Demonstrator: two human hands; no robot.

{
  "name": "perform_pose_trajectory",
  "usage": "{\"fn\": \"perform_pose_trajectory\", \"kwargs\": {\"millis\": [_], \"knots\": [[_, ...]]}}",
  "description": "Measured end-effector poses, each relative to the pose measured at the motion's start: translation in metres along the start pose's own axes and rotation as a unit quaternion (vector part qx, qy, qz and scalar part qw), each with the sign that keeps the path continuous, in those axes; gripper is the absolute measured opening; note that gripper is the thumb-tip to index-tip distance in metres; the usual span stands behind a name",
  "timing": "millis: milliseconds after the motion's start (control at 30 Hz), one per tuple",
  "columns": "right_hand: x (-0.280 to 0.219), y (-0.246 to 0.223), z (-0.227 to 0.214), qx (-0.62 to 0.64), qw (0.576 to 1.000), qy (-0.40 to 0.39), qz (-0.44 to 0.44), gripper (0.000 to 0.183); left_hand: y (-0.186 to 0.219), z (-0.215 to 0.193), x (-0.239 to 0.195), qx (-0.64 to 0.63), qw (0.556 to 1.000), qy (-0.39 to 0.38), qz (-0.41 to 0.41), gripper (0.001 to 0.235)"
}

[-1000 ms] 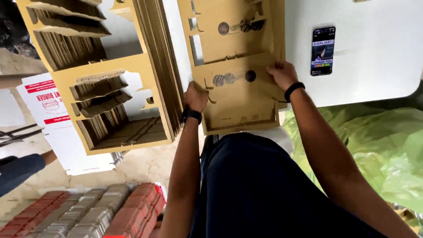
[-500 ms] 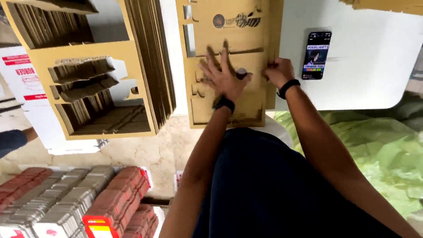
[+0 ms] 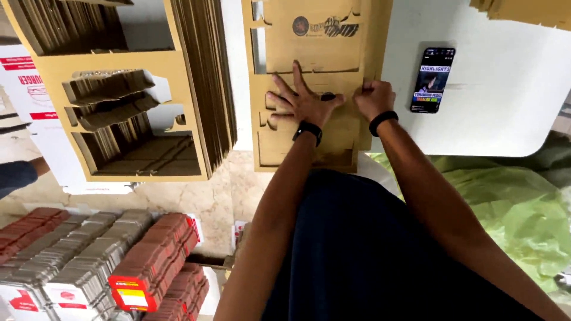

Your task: Folding and organizing cardboard inserts for packaging bouquet handles.

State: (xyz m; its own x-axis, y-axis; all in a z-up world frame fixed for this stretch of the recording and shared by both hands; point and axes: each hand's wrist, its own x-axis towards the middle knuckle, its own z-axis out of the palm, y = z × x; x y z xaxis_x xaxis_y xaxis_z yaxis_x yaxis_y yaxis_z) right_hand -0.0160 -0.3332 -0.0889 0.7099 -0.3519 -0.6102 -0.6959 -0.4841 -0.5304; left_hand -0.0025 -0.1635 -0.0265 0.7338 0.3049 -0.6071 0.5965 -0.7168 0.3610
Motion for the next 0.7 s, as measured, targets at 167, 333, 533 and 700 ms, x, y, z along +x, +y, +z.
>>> {"fn": "perform_pose_trajectory", "kwargs": {"millis": [167,333,533,700], "knots": [[-0.008,0.002,0.011,-0.014,0.999,0.042,-0.006,0.025,0.0,-0.001,0.004,0.009,1.0,-0.012,-0.016,0.154],[-0.019,-0.034,-0.027,0.002,0.997,-0.071,0.031,0.038,-0.001,0.005,0.005,0.017,1.0,-0.01,-0.018,0.154],[-0.01,-0.038,-0.015,-0.077,0.996,-0.029,-0.018,0.019,0.012,-0.006,0.008,0.082,0.995,0.004,-0.048,0.157],[-0.02,-0.027,-0.006,-0.159,0.97,0.034,-0.182,0.046,0.012,-0.004,0.01,0.114,0.99,-0.017,-0.081,0.155]]}}
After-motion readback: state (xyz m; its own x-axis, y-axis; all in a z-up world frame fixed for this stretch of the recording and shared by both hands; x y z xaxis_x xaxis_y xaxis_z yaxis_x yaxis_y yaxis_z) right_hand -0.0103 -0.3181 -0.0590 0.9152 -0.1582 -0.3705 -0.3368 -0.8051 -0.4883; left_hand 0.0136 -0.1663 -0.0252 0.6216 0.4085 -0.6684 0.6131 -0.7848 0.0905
